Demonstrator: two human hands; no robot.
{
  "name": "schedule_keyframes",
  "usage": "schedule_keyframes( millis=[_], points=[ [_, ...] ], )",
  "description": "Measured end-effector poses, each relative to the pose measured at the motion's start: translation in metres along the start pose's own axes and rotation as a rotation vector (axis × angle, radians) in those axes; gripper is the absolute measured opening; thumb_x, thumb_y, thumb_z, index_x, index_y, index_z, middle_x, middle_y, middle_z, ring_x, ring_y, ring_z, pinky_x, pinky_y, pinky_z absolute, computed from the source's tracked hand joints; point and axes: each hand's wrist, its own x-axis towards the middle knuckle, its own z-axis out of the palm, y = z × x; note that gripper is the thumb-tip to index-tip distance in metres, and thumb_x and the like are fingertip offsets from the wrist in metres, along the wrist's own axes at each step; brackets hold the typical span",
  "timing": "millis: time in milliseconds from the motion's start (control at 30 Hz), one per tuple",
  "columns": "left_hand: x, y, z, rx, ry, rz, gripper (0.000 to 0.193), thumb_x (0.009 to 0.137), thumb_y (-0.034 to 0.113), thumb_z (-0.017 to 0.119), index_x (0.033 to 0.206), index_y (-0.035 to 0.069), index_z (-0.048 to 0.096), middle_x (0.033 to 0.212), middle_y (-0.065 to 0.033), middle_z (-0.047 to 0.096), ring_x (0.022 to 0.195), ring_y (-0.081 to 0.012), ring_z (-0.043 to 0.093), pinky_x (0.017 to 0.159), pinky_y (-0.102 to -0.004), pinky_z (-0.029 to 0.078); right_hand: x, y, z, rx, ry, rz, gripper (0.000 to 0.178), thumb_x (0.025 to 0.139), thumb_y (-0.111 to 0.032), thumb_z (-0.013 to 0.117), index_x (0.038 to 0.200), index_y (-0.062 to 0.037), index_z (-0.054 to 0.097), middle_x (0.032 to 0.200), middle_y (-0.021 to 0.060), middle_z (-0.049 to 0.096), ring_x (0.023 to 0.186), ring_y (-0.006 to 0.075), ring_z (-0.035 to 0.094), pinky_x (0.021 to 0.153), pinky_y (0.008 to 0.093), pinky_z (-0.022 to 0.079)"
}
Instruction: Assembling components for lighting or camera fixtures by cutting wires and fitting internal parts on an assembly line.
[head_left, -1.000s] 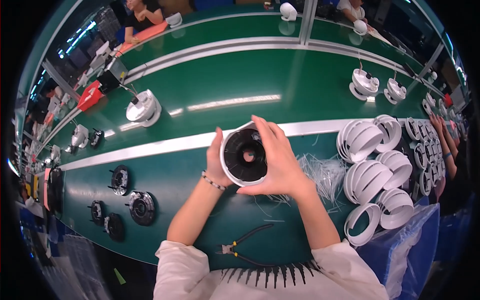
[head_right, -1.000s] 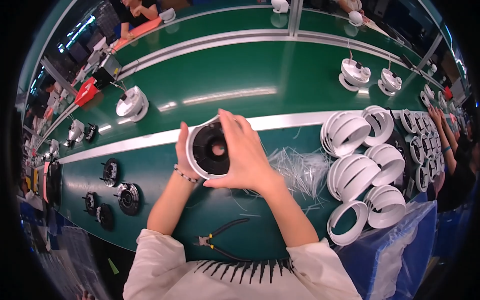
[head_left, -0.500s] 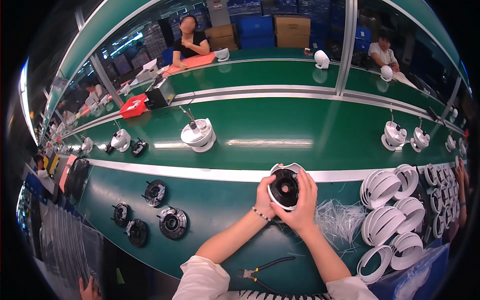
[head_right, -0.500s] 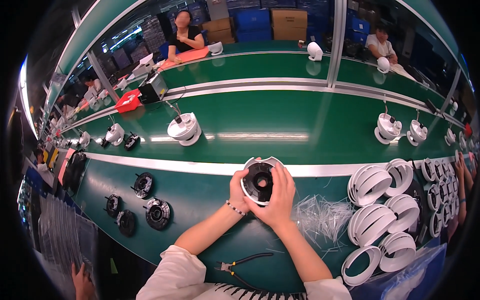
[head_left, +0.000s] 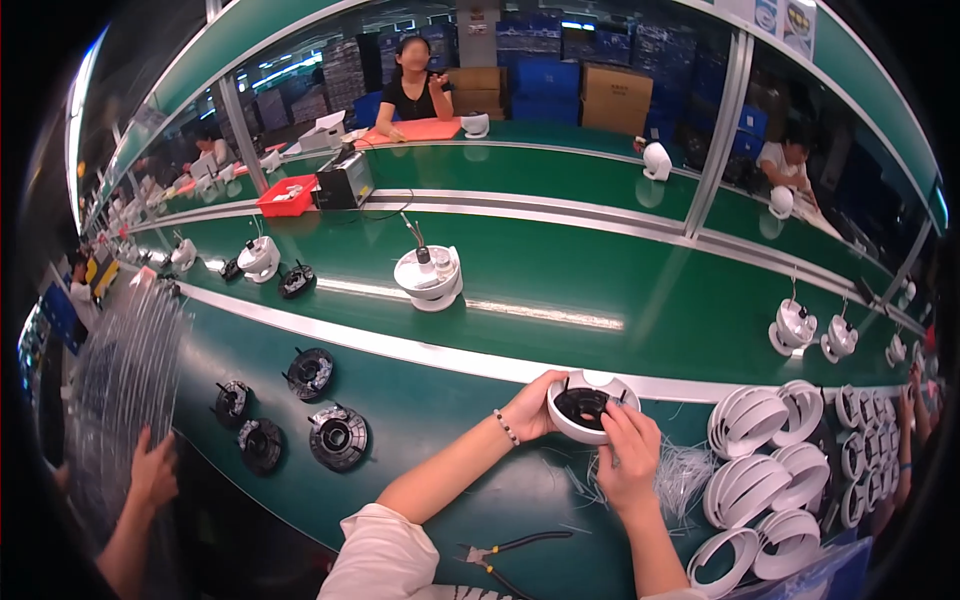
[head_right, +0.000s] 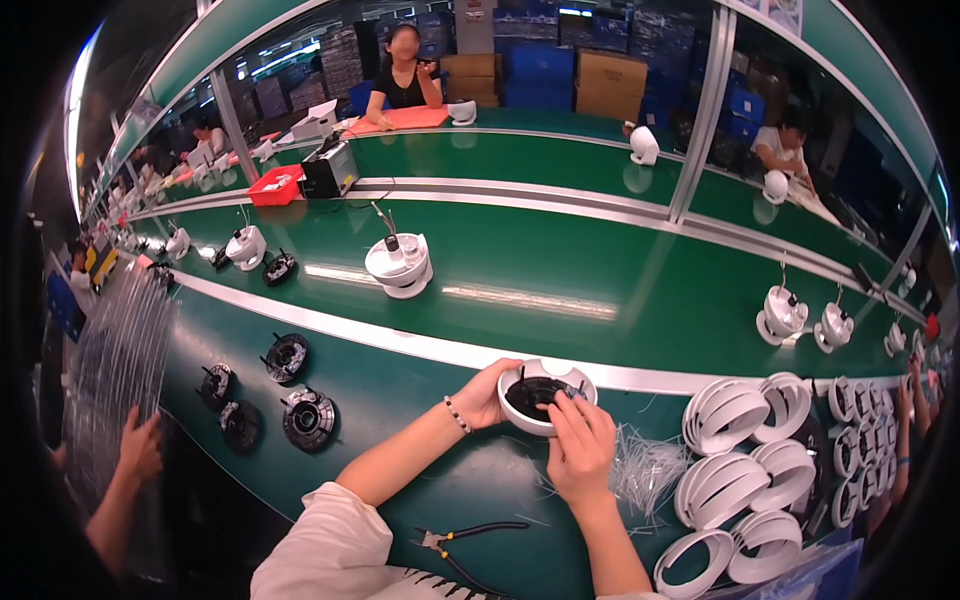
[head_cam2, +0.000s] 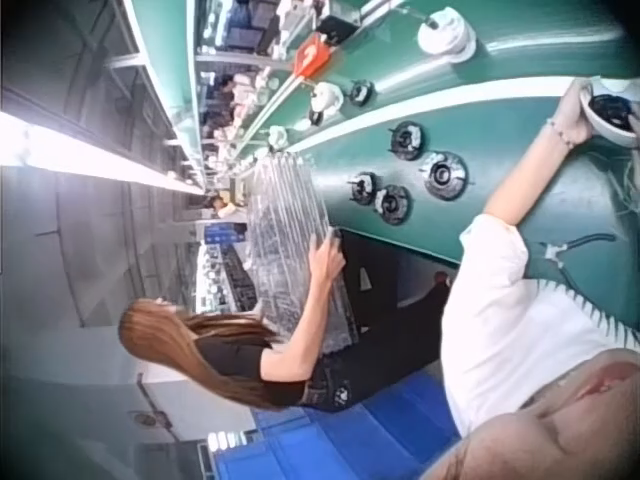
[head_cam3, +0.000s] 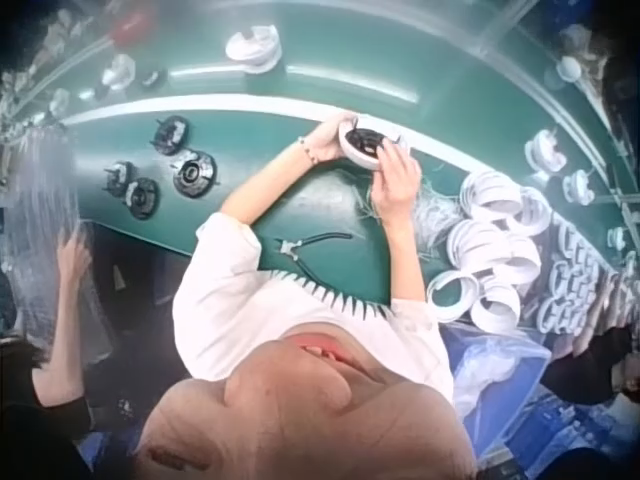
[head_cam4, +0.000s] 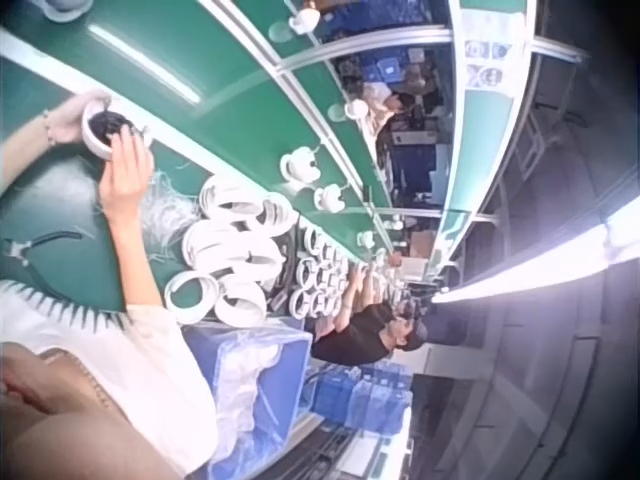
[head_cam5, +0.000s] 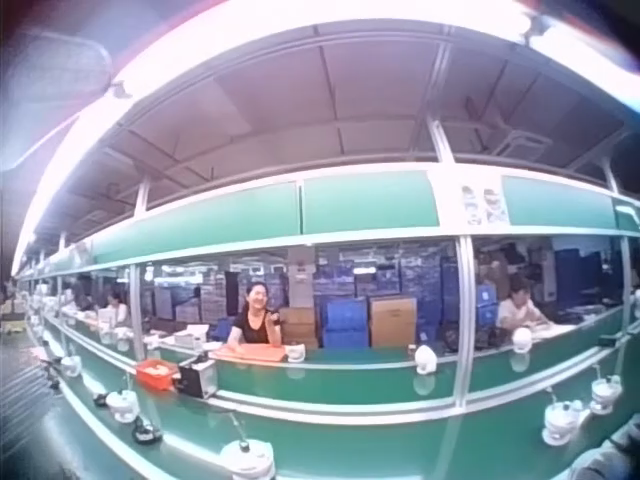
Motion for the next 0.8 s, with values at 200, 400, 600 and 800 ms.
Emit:
schedule_keyframes(
  millis=[200,400,600,800],
  points=[
    [0.037,0.019,-0.025,-0.073,0.145,0.246,0.041,0.084,0.029,0.030,0.108,0.000,0.045,0.107,-0.0147,0.053,0.098,-0.0257,0.053,0.081,-0.0405,0.046,-0.041,-0.038,-0.033,0.200,-0.346,0.119,0.063,0.055,-0.017,0.071,0.110,-0.0025,0.045,0.119,0.0183,0.042,0.108,0.0367,0.039,0.091,0.0440,0.030],
    [0.138,0.071,-0.062,0.166,0.429,0.500,0.040,0.082,0.021,0.042,0.119,0.010,0.029,0.107,-0.0118,0.045,0.093,-0.0257,0.052,0.068,-0.0449,0.048,-0.067,-0.083,-0.045,0.357,-1.043,0.087,0.086,0.051,-0.034,0.073,0.122,-0.0028,0.035,0.131,0.0186,0.025,0.123,0.0366,0.018,0.099,0.0538,0.011],
    [0.168,0.092,-0.119,0.229,0.584,0.653,0.049,0.077,0.030,0.059,0.115,0.002,0.045,0.102,-0.0116,0.055,0.093,-0.0202,0.053,0.074,-0.0317,0.045,-0.050,-0.091,-0.055,0.310,-1.072,0.093,0.088,0.047,-0.026,0.075,0.122,-0.0004,0.035,0.128,0.0172,0.029,0.121,0.0356,0.022,0.098,0.0550,0.012],
    [0.113,0.119,-0.095,-0.049,0.703,0.739,0.058,0.071,0.036,0.063,0.109,-0.003,0.044,0.106,-0.0148,0.048,0.093,-0.0252,0.051,0.083,-0.0374,0.042,-0.062,-0.099,-0.046,0.203,-1.151,0.029,0.080,0.053,-0.021,0.071,0.121,0.0022,0.035,0.127,0.0209,0.029,0.120,0.0356,0.024,0.099,0.0528,0.013]
  ],
)
